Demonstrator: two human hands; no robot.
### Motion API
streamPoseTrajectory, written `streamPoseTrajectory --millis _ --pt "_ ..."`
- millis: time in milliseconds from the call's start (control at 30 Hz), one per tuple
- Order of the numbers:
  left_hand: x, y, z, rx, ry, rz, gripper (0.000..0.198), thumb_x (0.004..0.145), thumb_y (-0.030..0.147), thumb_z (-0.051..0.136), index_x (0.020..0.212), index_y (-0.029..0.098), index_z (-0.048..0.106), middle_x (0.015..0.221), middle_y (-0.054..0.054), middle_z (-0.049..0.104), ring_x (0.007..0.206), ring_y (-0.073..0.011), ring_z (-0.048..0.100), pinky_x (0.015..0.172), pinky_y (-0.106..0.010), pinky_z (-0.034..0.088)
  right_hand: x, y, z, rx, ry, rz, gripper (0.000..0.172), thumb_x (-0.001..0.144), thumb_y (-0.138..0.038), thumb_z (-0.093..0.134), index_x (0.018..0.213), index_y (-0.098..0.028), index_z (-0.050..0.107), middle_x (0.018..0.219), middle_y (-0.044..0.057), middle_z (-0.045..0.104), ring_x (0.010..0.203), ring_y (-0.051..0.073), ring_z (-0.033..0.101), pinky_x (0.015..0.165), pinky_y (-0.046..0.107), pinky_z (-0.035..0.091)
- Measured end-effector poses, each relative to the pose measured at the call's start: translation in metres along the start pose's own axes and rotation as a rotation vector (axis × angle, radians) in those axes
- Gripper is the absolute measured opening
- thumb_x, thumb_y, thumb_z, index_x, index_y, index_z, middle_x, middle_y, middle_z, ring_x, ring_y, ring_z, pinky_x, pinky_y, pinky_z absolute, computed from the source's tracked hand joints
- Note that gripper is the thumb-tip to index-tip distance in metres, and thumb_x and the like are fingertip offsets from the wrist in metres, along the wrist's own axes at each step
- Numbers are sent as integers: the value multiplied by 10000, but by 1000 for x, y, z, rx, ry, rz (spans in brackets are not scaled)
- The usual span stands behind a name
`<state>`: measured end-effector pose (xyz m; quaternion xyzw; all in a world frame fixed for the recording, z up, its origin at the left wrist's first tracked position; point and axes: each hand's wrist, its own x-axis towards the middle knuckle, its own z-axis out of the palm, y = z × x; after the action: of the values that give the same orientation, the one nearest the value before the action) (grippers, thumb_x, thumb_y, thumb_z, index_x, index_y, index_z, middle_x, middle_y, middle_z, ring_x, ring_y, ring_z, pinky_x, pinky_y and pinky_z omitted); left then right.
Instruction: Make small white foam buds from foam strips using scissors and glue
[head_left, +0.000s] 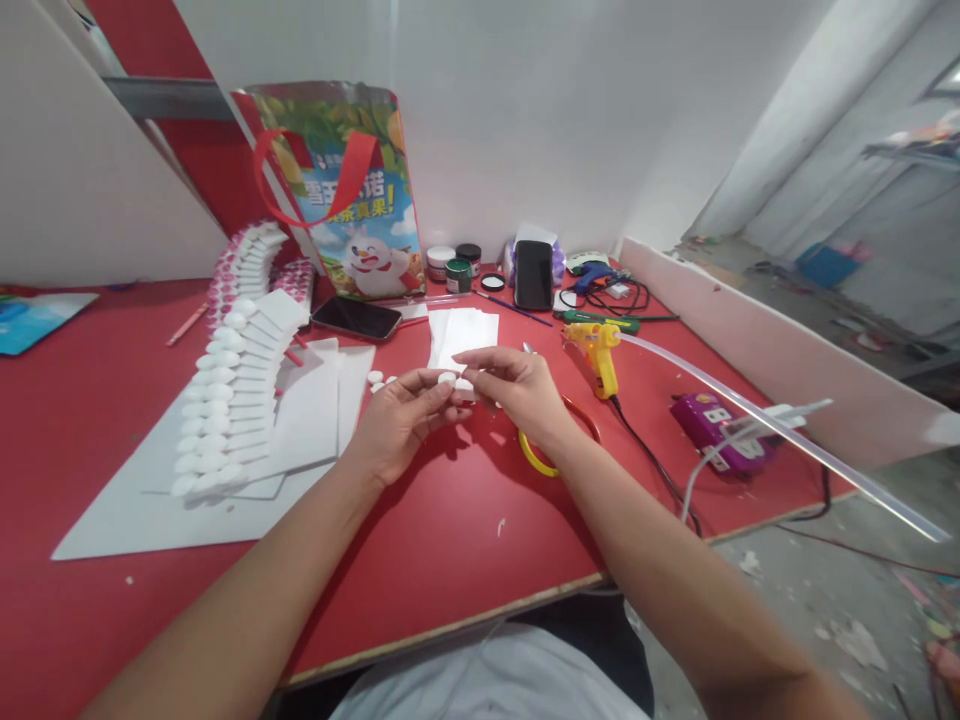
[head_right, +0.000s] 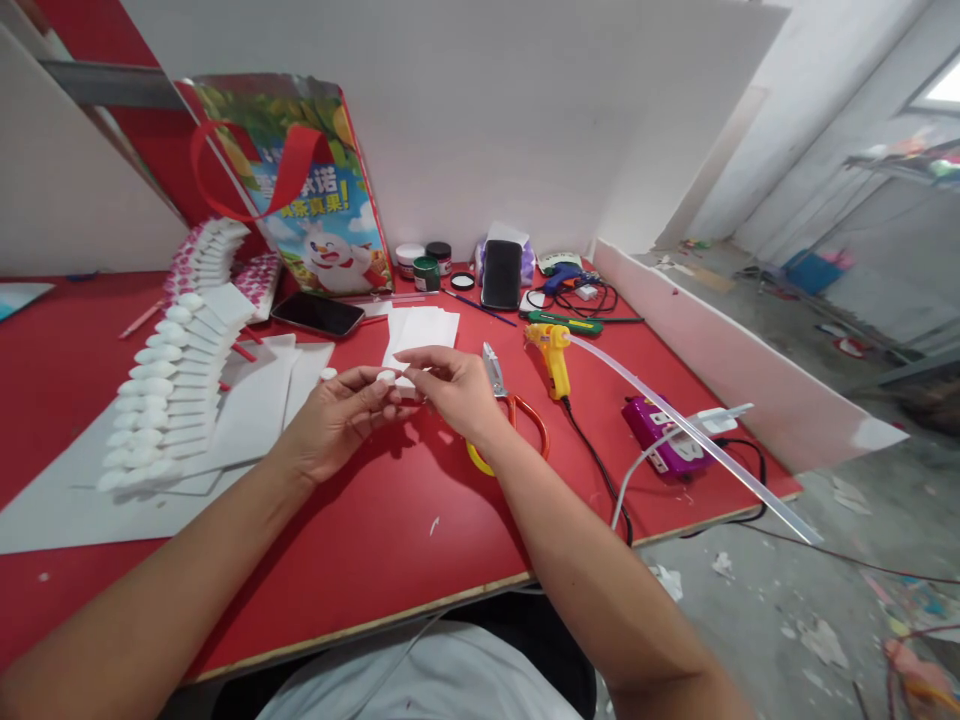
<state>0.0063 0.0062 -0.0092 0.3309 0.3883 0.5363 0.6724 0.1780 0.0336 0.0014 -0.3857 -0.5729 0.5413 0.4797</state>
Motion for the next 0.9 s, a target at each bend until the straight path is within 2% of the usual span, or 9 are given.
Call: streamPoseTrajectory --millis 100,200,367,467,533,633,700,800,900 --pt "0 1 -1 -165 -4 -95 296 648 237 953 824 133 739 698 15 672 575 -64 586 710 -241 609 -3 0 3 -102 -61 -137 244 771 -237 740 1009 -197 777 985 32 668 712 94 587 630 244 494" --pt "0 1 -1 -275 2 -199 251 684 199 928 838 126 743 705 15 643 552 -47 537 635 -197 582 -4 2 5 -209 -92 -199 224 807 -258 736 1026 -221 766 1075 47 607 726 94 561 594 239 467" --pt "-1 1 1 -306 -37 -272 189 758 207 888 808 134 721 683 23 597 520 -41 484 561 -183 538 -4 4 6 -252 -117 -186 117 865 -288 710 956 -216 731 1046 47 616 782 116 599 672 258 505" --pt "-1 4 2 -321 -51 -302 206 806 261 861 794 125 707 699 9 603 502 -34 441 523 -175 504 -3 0 4 -164 -150 -111 150 866 -340 733 932 -206 723 1026 42 637 813 128 636 713 269 519" --pt "-1 6 3 -349 -58 -320 206 801 237 864 777 114 700 701 1 607 494 -21 415 498 -153 471 -3 -4 3 -77 -197 -33 205 862 -386 749 936 -197 721 972 32 655 779 123 637 703 266 512" --pt "-2 5 3 -391 -99 -306 224 718 157 914 751 101 699 682 10 596 488 -3 403 483 -124 439 -2 -6 1 11 -263 25 254 852 -421 768 939 -187 722 890 18 665 730 115 615 658 253 485" --pt "-2 3 3 -398 -117 -281 254 675 147 940 756 99 705 675 18 592 490 0 410 484 -119 439 -2 -5 1 19 -271 13 252 855 -410 763 965 -186 728 927 22 666 721 107 606 656 253 485" --pt "-1 0 3 -372 -118 -234 272 679 196 948 779 107 711 664 31 581 493 -6 421 490 -126 450 -2 -1 3 -42 -228 -44 255 828 -369 781 1013 -199 736 1028 32 658 743 108 606 698 273 511" --pt "-1 -2 3 -307 -112 -191 301 684 252 951 740 110 691 649 36 565 492 -11 418 496 -141 457 -3 3 5 -136 -164 -129 209 802 -349 803 944 -208 742 1044 41 658 793 131 615 715 284 517"
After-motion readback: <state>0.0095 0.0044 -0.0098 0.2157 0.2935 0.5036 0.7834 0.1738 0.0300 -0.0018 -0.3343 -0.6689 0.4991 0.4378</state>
